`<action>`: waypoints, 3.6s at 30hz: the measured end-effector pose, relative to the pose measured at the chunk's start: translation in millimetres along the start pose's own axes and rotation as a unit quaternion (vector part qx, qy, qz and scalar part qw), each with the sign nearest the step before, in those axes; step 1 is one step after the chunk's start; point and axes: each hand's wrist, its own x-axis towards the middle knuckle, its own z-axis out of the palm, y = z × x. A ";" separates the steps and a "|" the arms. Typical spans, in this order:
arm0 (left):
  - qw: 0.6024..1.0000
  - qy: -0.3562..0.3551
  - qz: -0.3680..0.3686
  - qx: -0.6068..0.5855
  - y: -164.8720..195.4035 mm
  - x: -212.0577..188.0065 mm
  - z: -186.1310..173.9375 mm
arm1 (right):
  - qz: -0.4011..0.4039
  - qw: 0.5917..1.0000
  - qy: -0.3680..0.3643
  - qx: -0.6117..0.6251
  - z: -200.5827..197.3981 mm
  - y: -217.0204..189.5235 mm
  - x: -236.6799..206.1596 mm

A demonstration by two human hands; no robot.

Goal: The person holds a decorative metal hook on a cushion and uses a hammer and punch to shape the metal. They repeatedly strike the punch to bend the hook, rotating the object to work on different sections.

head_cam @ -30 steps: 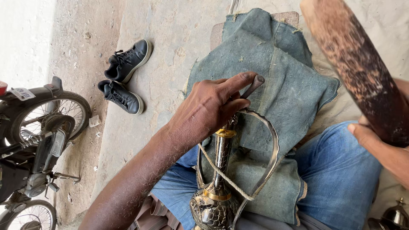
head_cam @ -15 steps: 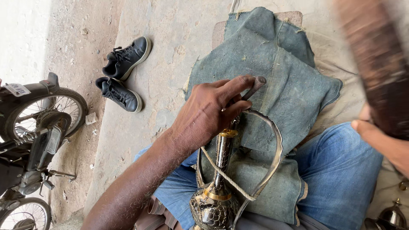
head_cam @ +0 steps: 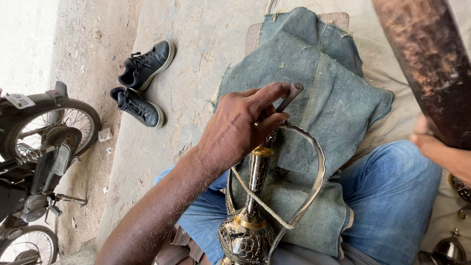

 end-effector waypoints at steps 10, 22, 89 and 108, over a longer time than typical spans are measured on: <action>0.997 0.031 0.065 0.014 -4.4 -1.5 -0.4 | -0.044 0.997 0.034 -0.062 -8.5 -60.4 9.2; 0.997 0.052 0.064 -0.010 -13.7 -6.7 -0.7 | 0.083 0.994 -0.006 -0.072 3.3 -54.4 13.2; 0.995 -0.027 -0.056 0.077 20.4 -29.4 21.1 | 0.032 0.999 -0.043 -0.008 19.6 -38.7 -55.5; 0.999 -0.005 -0.026 0.045 15.5 -33.4 14.4 | -0.023 0.971 0.039 0.235 24.5 -107.3 -25.6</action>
